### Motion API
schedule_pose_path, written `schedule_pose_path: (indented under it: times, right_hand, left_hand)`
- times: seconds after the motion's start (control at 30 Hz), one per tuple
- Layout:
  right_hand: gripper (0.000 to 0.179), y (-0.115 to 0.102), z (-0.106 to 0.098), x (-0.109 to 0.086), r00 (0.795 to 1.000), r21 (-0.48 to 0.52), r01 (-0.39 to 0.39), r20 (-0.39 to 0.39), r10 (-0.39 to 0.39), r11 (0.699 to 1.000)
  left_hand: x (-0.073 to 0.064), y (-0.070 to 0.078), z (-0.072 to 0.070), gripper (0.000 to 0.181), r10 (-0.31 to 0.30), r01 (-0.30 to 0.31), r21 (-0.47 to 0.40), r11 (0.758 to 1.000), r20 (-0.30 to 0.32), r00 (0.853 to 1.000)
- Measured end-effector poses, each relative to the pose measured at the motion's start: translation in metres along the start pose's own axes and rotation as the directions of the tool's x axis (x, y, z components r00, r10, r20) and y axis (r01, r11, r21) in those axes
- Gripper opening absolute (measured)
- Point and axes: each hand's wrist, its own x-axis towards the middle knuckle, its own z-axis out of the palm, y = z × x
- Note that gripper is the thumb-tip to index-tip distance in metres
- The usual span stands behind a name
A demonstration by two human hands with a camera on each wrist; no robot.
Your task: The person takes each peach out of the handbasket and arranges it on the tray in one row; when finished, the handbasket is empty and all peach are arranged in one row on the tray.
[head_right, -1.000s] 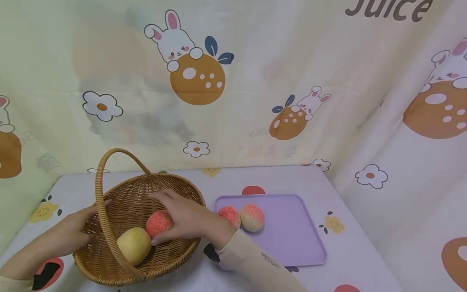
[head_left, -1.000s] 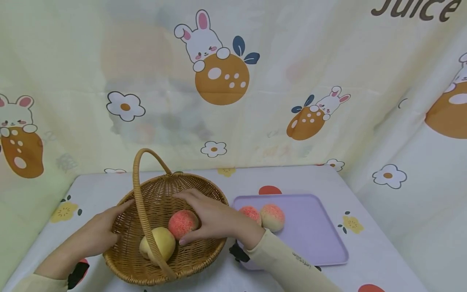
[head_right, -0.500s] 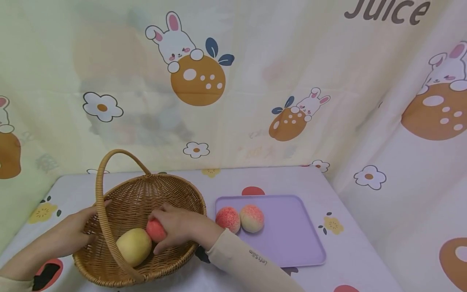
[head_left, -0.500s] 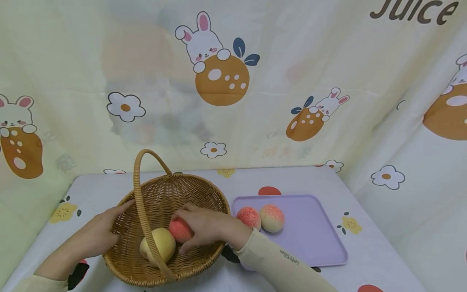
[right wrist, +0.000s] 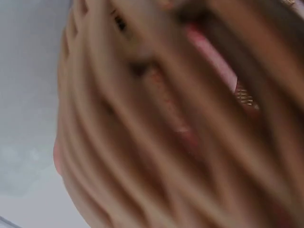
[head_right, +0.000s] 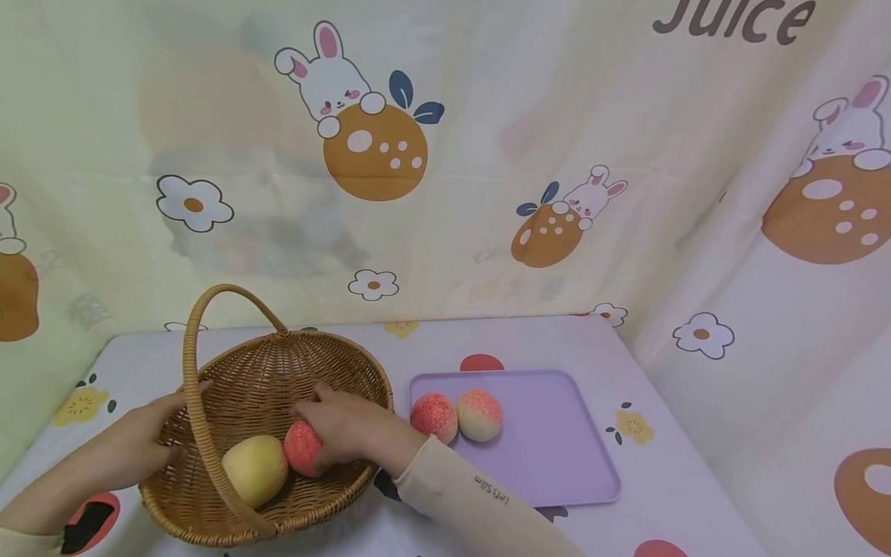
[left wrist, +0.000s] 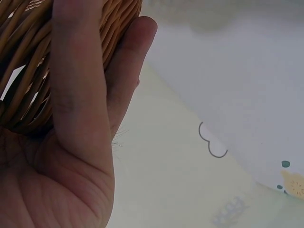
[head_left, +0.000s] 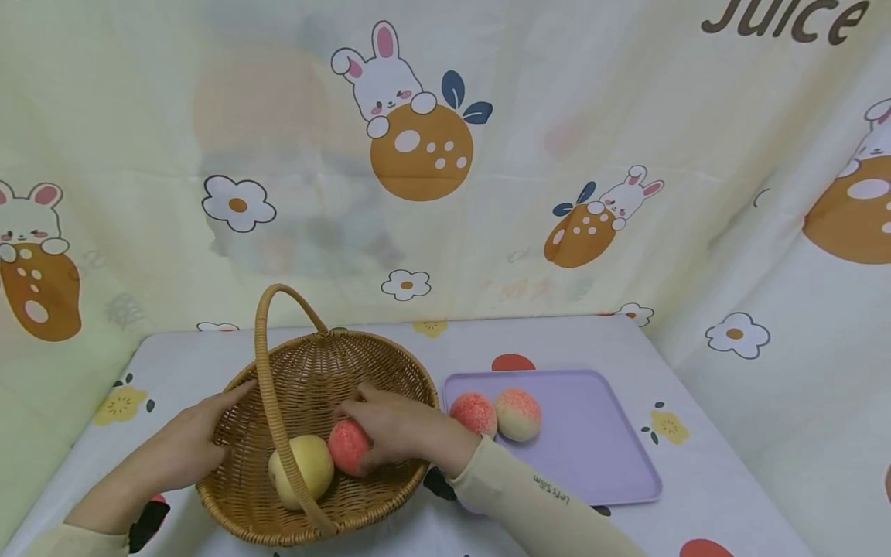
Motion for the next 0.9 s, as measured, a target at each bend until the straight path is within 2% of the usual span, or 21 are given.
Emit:
schedule_pose_path:
  times: [0.1, 0.2, 0.33, 0.43, 0.6, 0.67, 0.73, 0.9]
  right_hand:
    - [0.072, -0.001, 0.001, -0.001, 0.999, -0.001, -0.005, 0.038, 0.005, 1.000]
    - [0.066, -0.001, 0.001, -0.002, 0.999, -0.007, 0.007, 0.034, -0.006, 1.000]
    - [0.061, 0.001, -0.001, -0.003, 0.998, -0.043, 0.039, -0.041, -0.041, 0.998]
    - [0.065, 0.003, -0.005, -0.005, 0.992, -0.039, 0.053, -0.113, -0.057, 0.998]
    - [0.077, 0.010, -0.018, -0.014, 0.975, 0.112, 0.105, -0.208, -0.080, 0.988]
    - [0.077, 0.015, -0.023, -0.020, 0.964, 0.199, 0.150, -0.247, -0.099, 0.969]
    - [0.076, 0.022, -0.028, -0.026, 0.951, 0.291, 0.199, -0.289, -0.113, 0.936]
    - [0.074, 0.044, -0.037, -0.047, 0.892, 0.444, 0.350, -0.426, -0.149, 0.825]
  left_hand:
    - [0.000, 0.000, 0.000, 0.087, -0.003, 0.003, -0.006, 1.000, 0.002, 1.000]
    - [0.000, 0.001, 0.000, 0.087, -0.001, 0.001, -0.013, 1.000, 0.004, 1.000]
    - [0.000, -0.001, 0.000, 0.088, 0.000, 0.000, -0.018, 1.000, 0.006, 1.000]
    - [0.000, -0.002, 0.001, 0.090, -0.002, 0.002, -0.018, 1.000, 0.008, 1.000]
    - [0.000, -0.005, 0.001, 0.092, -0.018, 0.018, -0.011, 1.000, 0.007, 1.000]
    - [0.000, -0.006, 0.001, 0.092, -0.027, 0.027, -0.014, 1.000, 0.011, 1.000]
    - [0.000, -0.006, 0.000, 0.092, -0.031, 0.031, -0.018, 0.999, 0.014, 0.999]
    - [0.000, -0.006, 0.000, 0.092, -0.024, 0.025, -0.023, 0.999, 0.017, 1.000]
